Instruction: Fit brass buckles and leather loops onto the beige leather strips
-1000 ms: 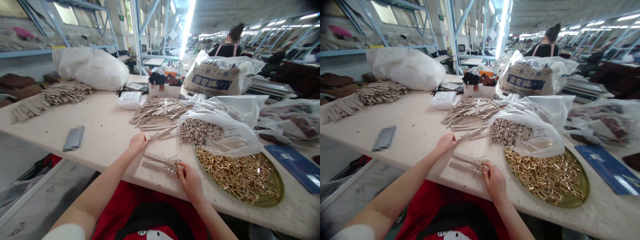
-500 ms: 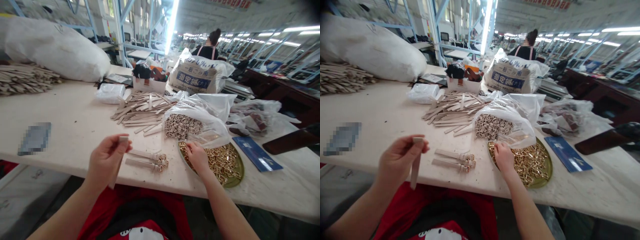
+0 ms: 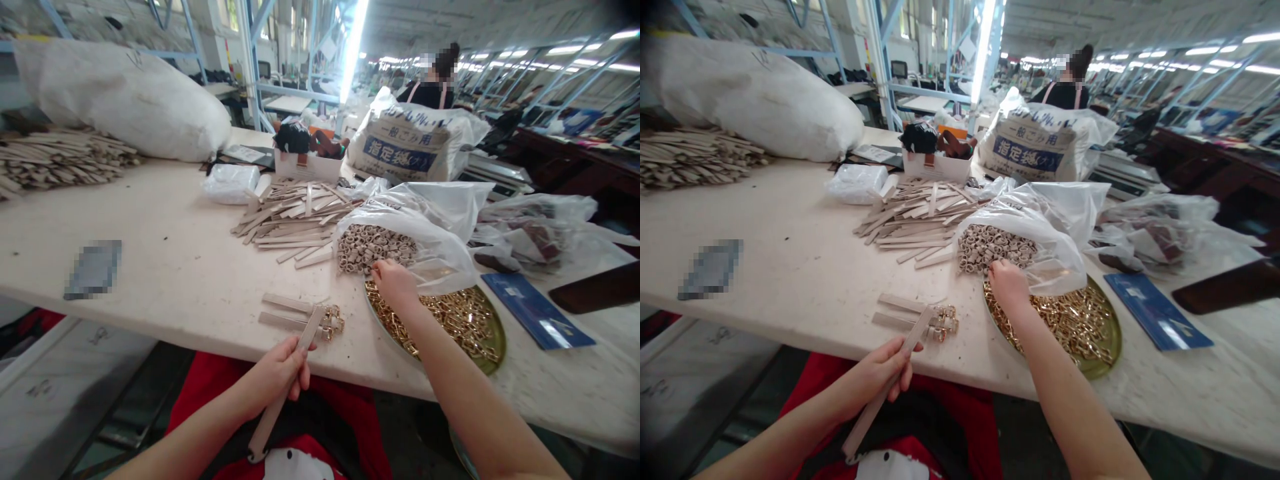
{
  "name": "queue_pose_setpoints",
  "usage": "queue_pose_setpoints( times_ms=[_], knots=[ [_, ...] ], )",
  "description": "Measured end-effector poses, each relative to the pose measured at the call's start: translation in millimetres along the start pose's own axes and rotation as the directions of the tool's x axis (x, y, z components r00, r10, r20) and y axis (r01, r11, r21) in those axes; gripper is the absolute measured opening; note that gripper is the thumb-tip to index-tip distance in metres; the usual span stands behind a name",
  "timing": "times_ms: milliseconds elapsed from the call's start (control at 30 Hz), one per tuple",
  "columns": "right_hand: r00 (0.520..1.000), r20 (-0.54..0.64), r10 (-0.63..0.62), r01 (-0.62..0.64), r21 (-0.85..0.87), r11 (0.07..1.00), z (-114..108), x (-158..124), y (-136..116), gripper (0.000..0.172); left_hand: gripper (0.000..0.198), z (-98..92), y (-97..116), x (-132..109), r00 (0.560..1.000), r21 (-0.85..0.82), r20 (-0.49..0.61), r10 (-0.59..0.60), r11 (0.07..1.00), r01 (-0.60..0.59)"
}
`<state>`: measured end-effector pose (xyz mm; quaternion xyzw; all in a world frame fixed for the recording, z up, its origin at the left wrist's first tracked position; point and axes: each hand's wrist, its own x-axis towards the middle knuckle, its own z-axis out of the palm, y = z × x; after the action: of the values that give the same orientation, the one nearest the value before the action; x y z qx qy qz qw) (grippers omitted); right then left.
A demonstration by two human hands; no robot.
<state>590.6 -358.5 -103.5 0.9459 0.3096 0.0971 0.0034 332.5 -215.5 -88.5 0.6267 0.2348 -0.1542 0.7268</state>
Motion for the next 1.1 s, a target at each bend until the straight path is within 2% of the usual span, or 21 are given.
queue_pose_setpoints(
  times_ms=[67, 133, 200, 267, 600, 867, 1000, 1067, 1100],
  knots=[
    [0.999, -0.032, 0.020, -0.020, -0.008, 1.000, 3.1, 15.3, 1.5, 0.026, 0.029, 0.9, 17.3, 2.6, 0.999, -0.028, 0.031, 0.042, 0.999, -0.041],
    [0.998, -0.051, 0.041, -0.042, -0.016, 0.999, 8.9, 28.9, 2.2, 0.036, 0.028, 3.0, 26.3, 6.0, 0.996, -0.072, 0.066, 0.054, 0.996, -0.049],
    [0.997, -0.058, 0.051, -0.053, -0.023, 0.998, 15.3, 37.4, 1.2, 0.045, 0.027, 4.7, 26.9, 9.4, 0.996, -0.109, 0.078, 0.051, 0.993, -0.042],
    [0.998, -0.055, 0.030, -0.032, -0.038, 0.999, 20.2, 39.4, -2.1, 0.047, 0.027, 4.8, 23.1, 12.4, 0.997, -0.132, 0.070, 0.038, 0.991, -0.029],
    [0.984, -0.016, -0.179, 0.177, -0.059, 0.982, 16.0, 6.3, -26.9, 0.028, 0.027, -6.2, 18.3, 20.5, 1.000, -0.238, 0.005, 0.028, 0.971, -0.026],
    [0.976, -0.075, -0.202, 0.198, -0.057, 0.978, 10.0, 2.2, -30.4, 0.021, 0.013, -7.4, 23.6, 23.7, 0.998, -0.299, -0.052, 0.017, 0.954, -0.032],
    [0.981, -0.095, -0.169, 0.176, 0.070, 0.982, 9.4, 2.5, -30.0, 0.020, 0.011, -8.2, 22.3, 25.6, 0.999, -0.287, -0.031, 0.027, 0.957, -0.034],
    [0.984, -0.133, -0.121, 0.152, 0.258, 0.954, 8.5, -1.5, -31.2, 0.017, 0.013, -8.6, 22.5, 26.2, 0.999, -0.278, -0.026, 0.027, 0.960, -0.033],
    [0.988, -0.136, -0.073, 0.122, 0.399, 0.909, 7.7, -5.2, -32.8, 0.015, 0.015, -8.9, 23.0, 26.4, 0.999, -0.263, -0.026, 0.031, 0.964, -0.036]
  ],
)
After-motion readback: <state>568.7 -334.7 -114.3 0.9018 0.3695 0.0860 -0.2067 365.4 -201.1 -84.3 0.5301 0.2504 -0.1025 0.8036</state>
